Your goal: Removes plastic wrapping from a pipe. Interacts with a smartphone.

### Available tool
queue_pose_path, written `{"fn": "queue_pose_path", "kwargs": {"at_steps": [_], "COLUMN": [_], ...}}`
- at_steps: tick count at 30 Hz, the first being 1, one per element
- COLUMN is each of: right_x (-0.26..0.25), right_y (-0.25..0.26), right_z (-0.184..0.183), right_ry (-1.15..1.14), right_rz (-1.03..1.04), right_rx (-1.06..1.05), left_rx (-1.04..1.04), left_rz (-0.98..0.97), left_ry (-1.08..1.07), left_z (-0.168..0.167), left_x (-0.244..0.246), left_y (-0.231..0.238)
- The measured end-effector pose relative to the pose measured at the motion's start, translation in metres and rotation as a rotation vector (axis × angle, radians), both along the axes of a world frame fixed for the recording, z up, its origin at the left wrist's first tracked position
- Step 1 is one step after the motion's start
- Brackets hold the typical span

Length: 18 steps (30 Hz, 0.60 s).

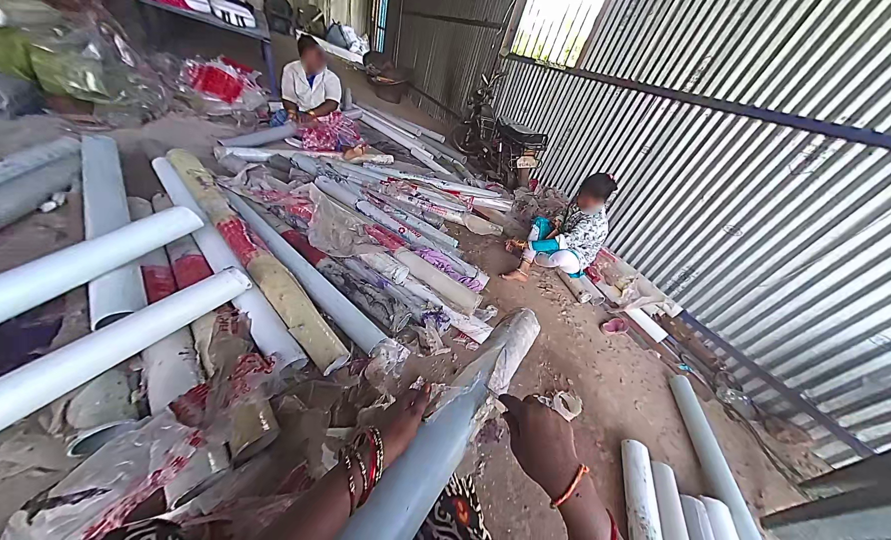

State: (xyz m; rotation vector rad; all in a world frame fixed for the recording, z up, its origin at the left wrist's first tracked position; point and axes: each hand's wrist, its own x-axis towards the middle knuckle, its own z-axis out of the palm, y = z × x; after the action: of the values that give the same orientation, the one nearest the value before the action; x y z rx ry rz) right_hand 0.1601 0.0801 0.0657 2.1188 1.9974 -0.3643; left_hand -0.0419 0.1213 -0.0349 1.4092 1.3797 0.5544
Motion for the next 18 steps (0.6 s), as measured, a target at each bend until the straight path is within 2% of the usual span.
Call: {"fn": "queue_pose_path", "kwargs": {"at_steps": [13, 18], "right_x": [-0.031, -0.029], "right_y": [0.001, 0.02], "right_z": [0.005, -0.012], "right_ry": [-0.169, -0.153], "right_rz": [-0.078, -0.089], "right_rx": [-0.128, -0.082], "left_rx": [0.004, -0.007], "left_rz": [-0.06, -0.045], "left_ry": [0.025, 0.025], "left_z": [0.006, 0.007], "left_x": [0.003, 0.004], "left_y": [-0.006, -0.008]}}
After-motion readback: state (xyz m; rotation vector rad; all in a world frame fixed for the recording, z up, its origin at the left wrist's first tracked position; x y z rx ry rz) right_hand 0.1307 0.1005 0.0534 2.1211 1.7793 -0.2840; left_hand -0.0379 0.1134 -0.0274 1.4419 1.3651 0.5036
